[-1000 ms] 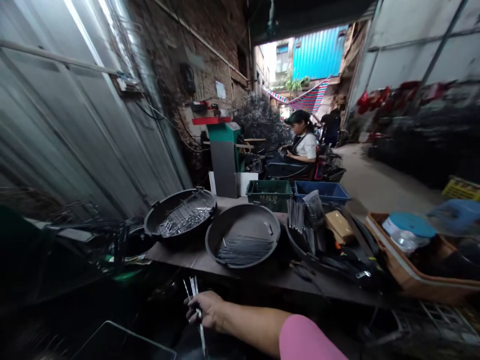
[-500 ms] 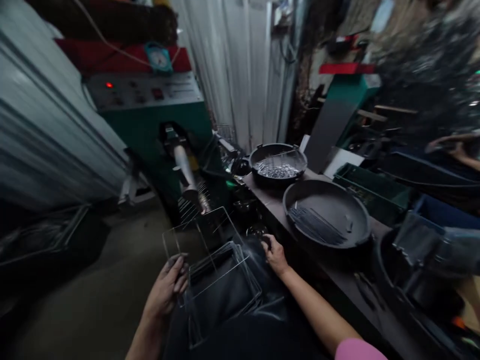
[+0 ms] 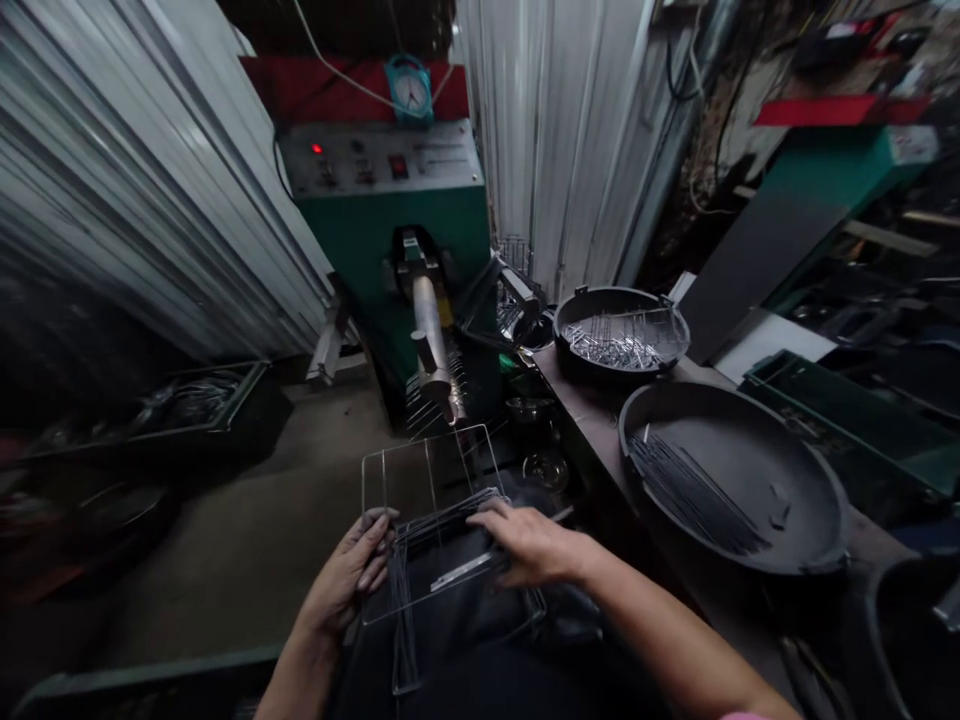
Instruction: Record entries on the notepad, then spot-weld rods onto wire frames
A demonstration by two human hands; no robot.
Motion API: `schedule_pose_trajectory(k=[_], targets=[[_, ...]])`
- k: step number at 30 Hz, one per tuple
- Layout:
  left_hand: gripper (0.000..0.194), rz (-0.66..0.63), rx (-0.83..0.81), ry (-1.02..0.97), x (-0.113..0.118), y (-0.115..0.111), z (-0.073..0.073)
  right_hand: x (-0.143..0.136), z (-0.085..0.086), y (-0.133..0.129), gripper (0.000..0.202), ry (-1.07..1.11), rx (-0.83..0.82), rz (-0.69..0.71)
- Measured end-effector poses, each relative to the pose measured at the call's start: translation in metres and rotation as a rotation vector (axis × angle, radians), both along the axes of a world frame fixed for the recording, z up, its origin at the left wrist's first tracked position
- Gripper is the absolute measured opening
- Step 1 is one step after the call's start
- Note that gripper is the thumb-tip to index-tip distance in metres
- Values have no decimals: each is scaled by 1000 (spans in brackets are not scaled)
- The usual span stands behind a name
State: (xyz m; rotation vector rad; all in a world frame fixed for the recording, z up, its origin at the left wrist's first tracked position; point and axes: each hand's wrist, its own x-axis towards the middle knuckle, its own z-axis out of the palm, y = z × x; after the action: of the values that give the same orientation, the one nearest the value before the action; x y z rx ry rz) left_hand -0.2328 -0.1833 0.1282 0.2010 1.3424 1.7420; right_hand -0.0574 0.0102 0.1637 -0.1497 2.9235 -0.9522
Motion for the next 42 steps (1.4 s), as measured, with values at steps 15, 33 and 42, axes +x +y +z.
schedule_pose_trajectory(k=[15,33,42], targets=[[29,-4,45,-40,-5,-6,-3,-6,9,-15,61,-174,139,-51],[33,60,61,-21,-14,0,-17,-19,13,-9,57,-128,144,-31],[31,27,69,53,-12,-5,-24,-15,-9,-20,61,-167,233,-89]])
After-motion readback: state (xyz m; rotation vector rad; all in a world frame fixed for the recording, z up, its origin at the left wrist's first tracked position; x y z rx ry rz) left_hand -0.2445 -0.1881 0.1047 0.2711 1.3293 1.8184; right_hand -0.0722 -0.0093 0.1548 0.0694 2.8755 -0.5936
